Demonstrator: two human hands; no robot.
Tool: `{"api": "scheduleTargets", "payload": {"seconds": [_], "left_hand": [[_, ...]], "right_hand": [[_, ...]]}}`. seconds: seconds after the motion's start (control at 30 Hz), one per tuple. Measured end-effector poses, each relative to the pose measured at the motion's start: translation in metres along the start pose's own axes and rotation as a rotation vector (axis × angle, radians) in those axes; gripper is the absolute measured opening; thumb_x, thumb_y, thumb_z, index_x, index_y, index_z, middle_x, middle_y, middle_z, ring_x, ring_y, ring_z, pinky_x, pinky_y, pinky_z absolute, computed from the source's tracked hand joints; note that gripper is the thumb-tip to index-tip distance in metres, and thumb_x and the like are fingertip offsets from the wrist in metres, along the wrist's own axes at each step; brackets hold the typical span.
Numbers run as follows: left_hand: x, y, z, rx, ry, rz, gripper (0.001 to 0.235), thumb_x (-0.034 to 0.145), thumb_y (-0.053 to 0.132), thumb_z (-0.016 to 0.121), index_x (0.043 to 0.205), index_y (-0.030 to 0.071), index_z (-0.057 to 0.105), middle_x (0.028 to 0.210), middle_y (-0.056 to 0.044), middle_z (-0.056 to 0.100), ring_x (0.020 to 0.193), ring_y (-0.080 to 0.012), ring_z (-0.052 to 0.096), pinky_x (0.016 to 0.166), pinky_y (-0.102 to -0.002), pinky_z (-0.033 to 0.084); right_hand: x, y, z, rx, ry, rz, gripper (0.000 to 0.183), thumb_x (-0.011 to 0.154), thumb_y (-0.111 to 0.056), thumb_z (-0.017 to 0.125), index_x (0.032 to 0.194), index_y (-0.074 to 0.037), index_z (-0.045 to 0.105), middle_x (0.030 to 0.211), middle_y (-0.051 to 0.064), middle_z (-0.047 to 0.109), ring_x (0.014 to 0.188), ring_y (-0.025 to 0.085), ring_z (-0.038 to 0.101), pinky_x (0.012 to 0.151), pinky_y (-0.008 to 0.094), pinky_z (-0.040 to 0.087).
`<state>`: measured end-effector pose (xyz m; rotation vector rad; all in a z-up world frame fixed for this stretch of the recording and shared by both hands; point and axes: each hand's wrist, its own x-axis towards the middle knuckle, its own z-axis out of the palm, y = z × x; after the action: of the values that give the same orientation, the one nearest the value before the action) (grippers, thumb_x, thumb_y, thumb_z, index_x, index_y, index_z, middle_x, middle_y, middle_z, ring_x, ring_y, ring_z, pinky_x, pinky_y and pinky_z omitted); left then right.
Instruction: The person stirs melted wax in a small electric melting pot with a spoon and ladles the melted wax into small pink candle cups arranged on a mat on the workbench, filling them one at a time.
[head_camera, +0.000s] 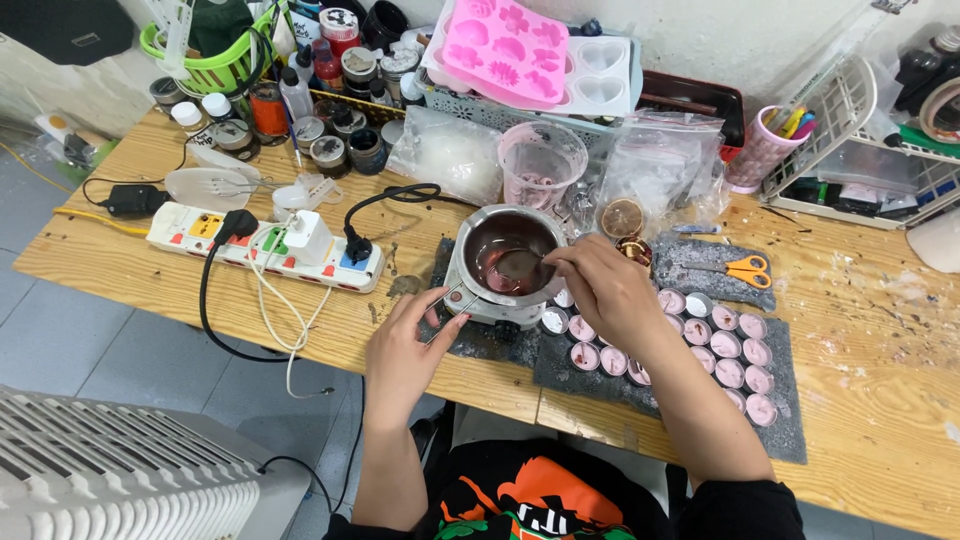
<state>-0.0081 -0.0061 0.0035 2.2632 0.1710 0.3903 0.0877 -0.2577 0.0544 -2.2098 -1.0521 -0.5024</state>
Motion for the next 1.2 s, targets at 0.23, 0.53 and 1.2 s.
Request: {"api": "scheduleTargets", "payload": {"seconds": [0.23, 0.53, 1.2], "left_hand": [[0.0, -0.001, 0.0, 0.032, 0.008, 0.012, 0.044, 0.084, 0.041, 0.08, 0.12, 0.016, 0.073, 0.079, 0.001, 0.062, 0.053, -0.0144, 0.062, 0.054, -0.034, 0.047], [0.0, 0.001, 0.0, -0.005, 0.004, 0.002, 0.045, 0.083, 0.04, 0.08, 0.12, 0.016, 0.072, 0.081, 0.001, 0.063, 0.053, -0.0129, 0.065, 0.052, -0.033, 0.047], [-0.001, 0.002, 0.0, 0.038, 0.004, -0.011, 0.045, 0.083, 0.041, 0.08, 0.121, 0.017, 0.073, 0.08, 0.001, 0.063, 0.05, -0.0137, 0.061, 0.052, -0.033, 0.047]], "right_hand": [[0.008, -0.003, -0.002, -0.13, 0.021, -0.181, 0.017, 0.093, -0.007, 0.069, 0.111, -0.006, 0.069, 0.093, 0.008, 0.068, 0.087, 0.026, 0.066, 0.069, 0.036, 0.054], [0.0, 0.004, 0.005, -0.013, 0.145, -0.033, 0.011, 0.098, 0.002, 0.065, 0.109, 0.0, 0.068, 0.086, 0.012, 0.067, 0.074, 0.025, 0.063, 0.067, 0.038, 0.051], [-0.008, 0.015, 0.019, 0.037, 0.048, 0.069, 0.01, 0.102, -0.006, 0.061, 0.108, -0.005, 0.069, 0.088, 0.006, 0.068, 0.079, 0.016, 0.069, 0.063, 0.029, 0.056]]}}
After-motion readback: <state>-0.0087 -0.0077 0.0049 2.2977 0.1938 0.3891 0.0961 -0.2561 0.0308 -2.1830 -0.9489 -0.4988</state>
